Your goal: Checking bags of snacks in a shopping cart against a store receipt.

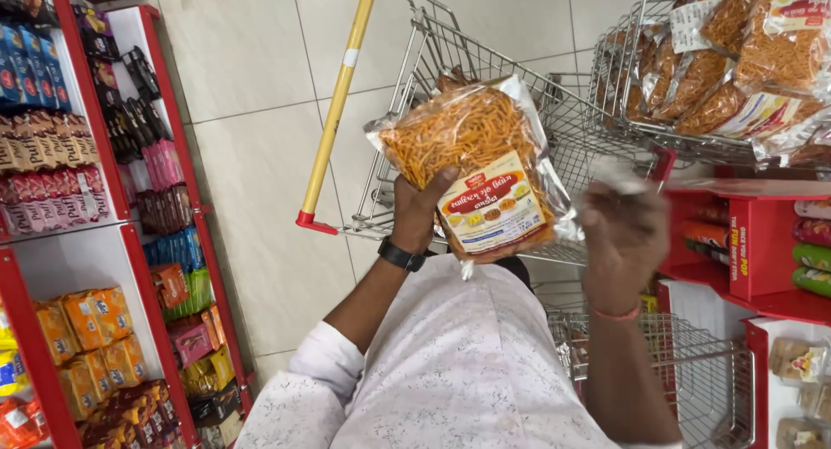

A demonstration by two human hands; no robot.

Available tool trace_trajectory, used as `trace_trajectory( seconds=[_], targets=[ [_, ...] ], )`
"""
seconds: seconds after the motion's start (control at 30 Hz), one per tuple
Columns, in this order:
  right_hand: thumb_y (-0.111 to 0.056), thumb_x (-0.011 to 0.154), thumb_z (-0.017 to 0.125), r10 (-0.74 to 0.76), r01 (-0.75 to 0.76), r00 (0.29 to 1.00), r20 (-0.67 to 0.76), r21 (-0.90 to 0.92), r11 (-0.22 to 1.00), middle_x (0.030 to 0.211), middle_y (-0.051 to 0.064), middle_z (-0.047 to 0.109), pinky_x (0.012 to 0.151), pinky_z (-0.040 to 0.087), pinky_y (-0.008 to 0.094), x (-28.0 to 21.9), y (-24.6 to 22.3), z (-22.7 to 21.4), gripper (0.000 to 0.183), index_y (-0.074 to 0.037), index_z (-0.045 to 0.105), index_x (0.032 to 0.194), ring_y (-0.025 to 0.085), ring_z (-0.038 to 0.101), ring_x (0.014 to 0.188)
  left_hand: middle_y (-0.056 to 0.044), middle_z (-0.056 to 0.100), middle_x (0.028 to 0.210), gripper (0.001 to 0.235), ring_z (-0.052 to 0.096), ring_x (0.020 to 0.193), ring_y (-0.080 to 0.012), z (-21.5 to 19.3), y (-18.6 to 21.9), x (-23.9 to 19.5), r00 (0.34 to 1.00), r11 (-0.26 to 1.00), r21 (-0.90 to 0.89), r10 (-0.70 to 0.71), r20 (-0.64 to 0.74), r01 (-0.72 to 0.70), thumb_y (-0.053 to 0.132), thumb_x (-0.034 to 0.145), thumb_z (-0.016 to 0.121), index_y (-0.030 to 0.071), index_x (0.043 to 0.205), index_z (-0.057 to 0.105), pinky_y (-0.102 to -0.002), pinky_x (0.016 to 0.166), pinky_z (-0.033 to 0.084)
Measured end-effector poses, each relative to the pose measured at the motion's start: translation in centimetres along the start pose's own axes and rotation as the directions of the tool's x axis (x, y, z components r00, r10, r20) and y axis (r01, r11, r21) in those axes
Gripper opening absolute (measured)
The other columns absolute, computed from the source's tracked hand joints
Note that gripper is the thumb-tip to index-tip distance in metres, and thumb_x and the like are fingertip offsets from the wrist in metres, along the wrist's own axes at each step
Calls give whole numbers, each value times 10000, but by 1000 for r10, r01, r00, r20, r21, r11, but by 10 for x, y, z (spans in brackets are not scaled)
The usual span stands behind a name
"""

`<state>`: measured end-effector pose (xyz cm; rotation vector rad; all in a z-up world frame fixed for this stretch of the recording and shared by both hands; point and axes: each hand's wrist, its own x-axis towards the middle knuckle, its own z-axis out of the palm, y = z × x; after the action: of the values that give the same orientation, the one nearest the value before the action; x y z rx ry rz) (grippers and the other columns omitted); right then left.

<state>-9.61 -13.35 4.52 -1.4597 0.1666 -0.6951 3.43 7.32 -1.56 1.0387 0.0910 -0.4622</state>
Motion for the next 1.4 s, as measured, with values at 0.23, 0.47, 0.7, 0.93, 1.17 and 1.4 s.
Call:
trace_trajectory(
  seconds=[0.23, 0.47, 0.7, 0.93, 1.17, 1.4],
  targets=[
    [35, 962, 727, 371, -372, 928, 33, 93, 923, 1098, 68, 637, 895, 532, 236, 15, 3, 77, 31, 44, 706, 983, 113, 622, 990, -91, 744, 1114, 394, 695, 965, -133, 11, -1, -12, 998, 974, 224, 43, -35, -34, 267, 1003, 704, -50, 1233, 665, -300, 851, 581],
    [2, 897, 832, 199, -205, 979, -49, -258, 944, 1056, 54, 612, 662, 462, 203, 8, 8, 86, 137, 32, 716, 963, 52, 567, 790, -92, 743, 1129, 383, 699, 983, -127, 15, -6, -22, 992, 959, 262, 123, -40, -108, 266, 1006, 691, -38, 1237, 657, -297, 862, 581],
    [-171, 833, 893, -89, 64, 996, -18, -560, 826, 1053, 138, 579, 779, 526, 296, 28, -17, 92, 642, 72, 493, 1272, 185, 598, 875, -100, 756, 1094, 410, 702, 955, -127, 6, -11, -25, 990, 955, 280, 124, -60, -102, 313, 1020, 688, -51, 1208, 680, -297, 843, 581],
    [-269, 982, 703, 141, -130, 990, -6, -424, 896, 1216, 181, 626, 925, 534, 348, 26, 8, 77, 557, 88, 467, 1338, 219, 623, 1083, -90, 754, 1124, 473, 710, 983, -126, 8, -1, -20, 998, 965, 257, 58, -14, -52, 356, 1011, 675, -45, 1259, 632, -296, 872, 588],
    [-238, 1069, 676, 222, -214, 975, -29, -414, 885, 1145, 128, 642, 877, 537, 304, 7, 22, 64, 381, 44, 550, 1292, 146, 619, 995, -93, 742, 1110, 455, 707, 964, -138, 20, 15, -19, 991, 874, 476, 47, 123, -101, 263, 937, 743, -53, 1246, 638, -304, 835, 592],
    [-195, 989, 718, 593, -574, 804, -42, -316, 756, 1010, 89, 665, 733, 513, 268, -29, 47, 20, 345, 20, 553, 1202, 108, 577, 855, -84, 701, 801, 429, 613, 717, -98, 16, 7, -13, 996, 772, 635, -78, 35, 38, 387, 1029, 615, -34, 1001, 696, -310, 624, 505]
  ],
)
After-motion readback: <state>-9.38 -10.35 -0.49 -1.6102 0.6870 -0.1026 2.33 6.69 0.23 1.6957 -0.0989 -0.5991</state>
